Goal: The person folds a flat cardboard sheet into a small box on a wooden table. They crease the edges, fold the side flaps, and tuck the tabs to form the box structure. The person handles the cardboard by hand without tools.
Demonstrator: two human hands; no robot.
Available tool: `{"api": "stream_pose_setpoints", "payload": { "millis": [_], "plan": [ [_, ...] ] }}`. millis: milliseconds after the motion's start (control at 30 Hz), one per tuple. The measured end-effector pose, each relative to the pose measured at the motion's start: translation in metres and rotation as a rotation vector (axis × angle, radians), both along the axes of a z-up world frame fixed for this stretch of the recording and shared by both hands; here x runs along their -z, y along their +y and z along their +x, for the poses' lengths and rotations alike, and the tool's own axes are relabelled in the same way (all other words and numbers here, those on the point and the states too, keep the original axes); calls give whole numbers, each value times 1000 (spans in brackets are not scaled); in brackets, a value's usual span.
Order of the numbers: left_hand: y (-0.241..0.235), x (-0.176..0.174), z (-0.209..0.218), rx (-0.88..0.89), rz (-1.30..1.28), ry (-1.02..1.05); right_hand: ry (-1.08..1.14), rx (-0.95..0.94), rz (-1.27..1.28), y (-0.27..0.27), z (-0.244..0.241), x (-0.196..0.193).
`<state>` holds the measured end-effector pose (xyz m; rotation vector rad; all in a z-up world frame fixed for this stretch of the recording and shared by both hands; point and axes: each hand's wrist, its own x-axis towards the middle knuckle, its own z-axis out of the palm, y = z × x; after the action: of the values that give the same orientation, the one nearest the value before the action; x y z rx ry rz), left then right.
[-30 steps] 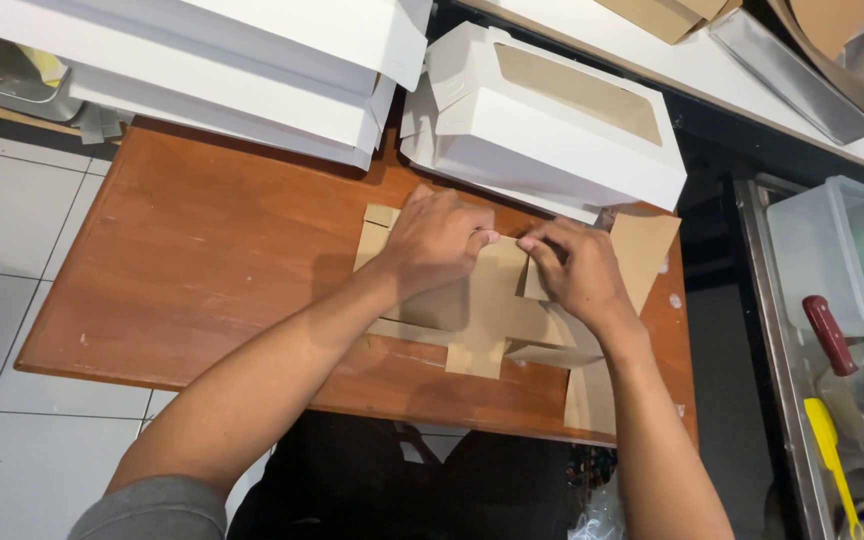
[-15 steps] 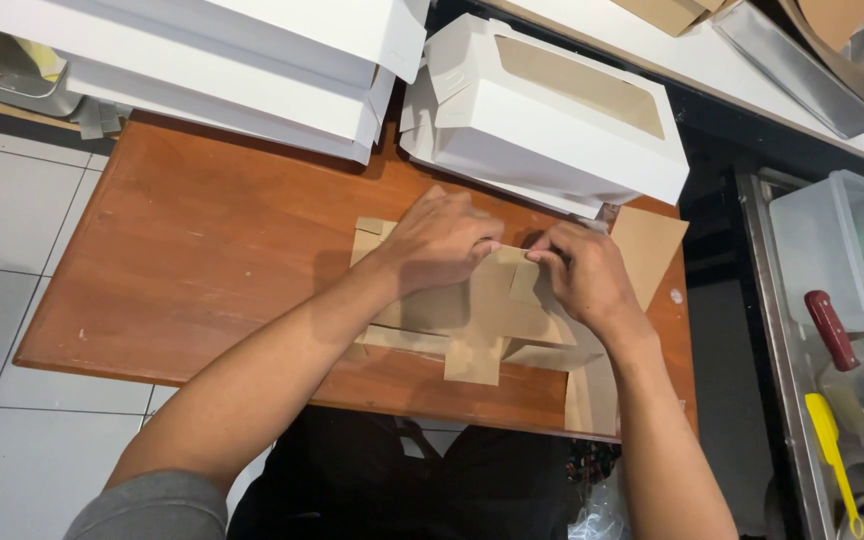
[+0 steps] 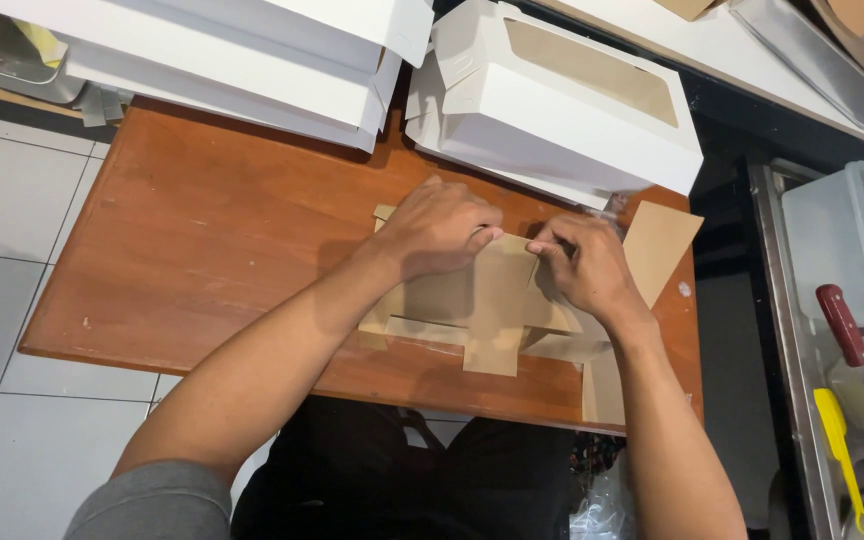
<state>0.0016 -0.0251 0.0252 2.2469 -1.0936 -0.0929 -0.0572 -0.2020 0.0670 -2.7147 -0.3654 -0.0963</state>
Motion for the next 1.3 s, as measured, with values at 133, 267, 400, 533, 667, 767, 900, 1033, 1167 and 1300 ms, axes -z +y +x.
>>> {"api": "stream_pose_setpoints", "payload": {
  "millis": [133,267,400,533,667,767,900,1033,1167,1300],
  "plan": [
    [-6,15,3,-22,-41,-49,61,57,-34,9,-3,-4],
    [-4,7,-2,-46,-35,-73,112,48,16,18,-4,-9],
    [-5,-3,-4,-109,70,37,84,73,-16,11,0,-2],
    [7,0,14,-290,227,-39,106,166,3,0,3,-4],
    [24,-3,16,-237,163,41,136,227,14,-7,2,-8],
    [22,-5,15,-187,17,218,164,239,-8,-3,2,-14],
    [19,-6,13,-98,-115,221,276,254,31,24,-3,-33],
    [14,-3,11,-67,-164,192,245,197,31,25,6,-15],
    [27,-28,5,-129,-173,246,206,200,51,6,16,4],
    [28,-12,14,-146,-185,295,174,174,42,-6,19,14]
  ]
}}
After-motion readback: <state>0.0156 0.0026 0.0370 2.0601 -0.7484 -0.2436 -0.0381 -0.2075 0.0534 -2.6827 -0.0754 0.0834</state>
